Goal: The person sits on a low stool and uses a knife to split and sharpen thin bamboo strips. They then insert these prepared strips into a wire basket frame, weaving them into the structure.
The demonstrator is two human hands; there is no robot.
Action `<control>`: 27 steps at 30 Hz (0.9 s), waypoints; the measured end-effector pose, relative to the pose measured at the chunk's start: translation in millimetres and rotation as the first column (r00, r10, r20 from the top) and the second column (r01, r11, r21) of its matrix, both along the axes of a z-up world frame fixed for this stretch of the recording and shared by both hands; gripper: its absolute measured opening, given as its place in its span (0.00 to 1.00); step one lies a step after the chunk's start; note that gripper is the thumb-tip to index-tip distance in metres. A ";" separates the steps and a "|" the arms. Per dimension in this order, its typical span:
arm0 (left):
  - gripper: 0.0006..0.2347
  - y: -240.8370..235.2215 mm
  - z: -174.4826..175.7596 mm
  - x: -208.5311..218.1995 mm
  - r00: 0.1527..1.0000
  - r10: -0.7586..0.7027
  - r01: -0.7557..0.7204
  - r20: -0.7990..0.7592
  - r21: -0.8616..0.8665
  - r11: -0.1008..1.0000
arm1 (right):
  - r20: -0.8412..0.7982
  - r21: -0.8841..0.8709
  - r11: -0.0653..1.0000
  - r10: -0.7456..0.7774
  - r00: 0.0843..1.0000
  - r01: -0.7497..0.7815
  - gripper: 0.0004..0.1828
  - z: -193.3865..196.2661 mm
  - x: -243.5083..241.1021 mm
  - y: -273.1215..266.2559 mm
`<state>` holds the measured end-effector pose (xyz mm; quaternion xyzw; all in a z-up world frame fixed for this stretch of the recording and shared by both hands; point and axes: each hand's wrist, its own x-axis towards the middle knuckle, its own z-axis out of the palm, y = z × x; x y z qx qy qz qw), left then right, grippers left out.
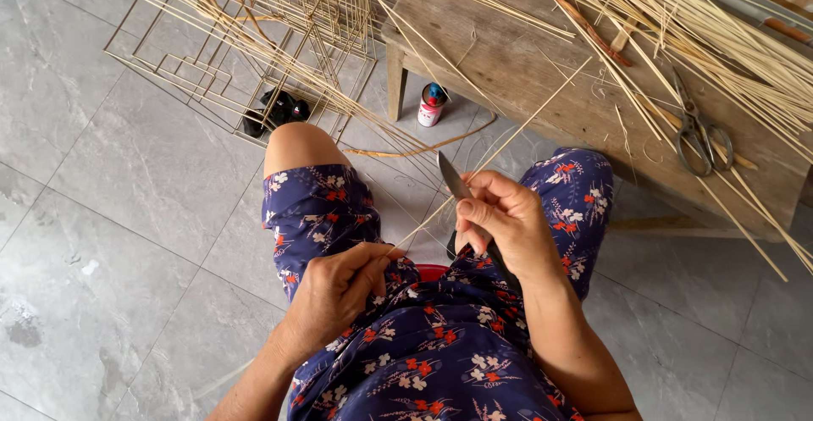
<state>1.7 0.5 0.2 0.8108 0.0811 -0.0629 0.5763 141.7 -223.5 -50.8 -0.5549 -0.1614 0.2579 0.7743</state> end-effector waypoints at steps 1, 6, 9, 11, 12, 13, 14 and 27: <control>0.10 -0.9 0.3 1.2 1.000 0.009 -0.008 0.013 -0.019 1.000 | 0.014 -0.017 0.999 0.027 1.000 -0.027 0.12 -0.7 -3.8 3.6; 0.08 -11.8 -0.7 10.7 0.999 0.027 -0.026 0.038 -0.026 0.999 | 0.017 -0.082 0.981 0.178 0.984 -0.176 0.13 -4.0 -24.5 21.0; 0.07 -12.9 -0.1 11.1 0.994 0.023 -0.023 0.110 -0.005 1.000 | -0.036 -0.052 0.992 0.110 0.993 -0.112 0.12 -2.7 -18.0 17.4; 0.08 -11.7 -0.3 7.3 0.994 0.006 -0.005 0.111 -0.013 1.000 | -0.045 -0.034 0.997 0.065 0.997 -0.067 0.12 -2.3 -8.7 12.0; 0.08 -11.0 -0.7 4.7 0.995 0.003 -0.004 0.103 0.006 1.000 | -0.052 -0.025 0.999 0.044 0.998 -0.045 0.11 -2.1 -5.3 9.2; 0.08 -9.9 -1.4 2.8 0.995 0.000 -0.003 0.098 0.026 1.000 | -0.069 -0.005 1.000 0.029 0.997 -0.030 0.10 -1.8 -2.9 7.0; 0.08 -8.8 -2.1 0.9 0.996 -0.003 -0.002 0.092 0.046 0.999 | -0.087 0.015 1.000 0.015 0.996 -0.014 0.09 -1.3 -0.3 5.0; 0.08 0.8 -10.7 -18.7 0.993 0.002 -0.016 0.115 0.124 0.992 | -0.072 -0.037 0.990 -0.138 0.988 0.135 0.09 6.2 23.1 -6.9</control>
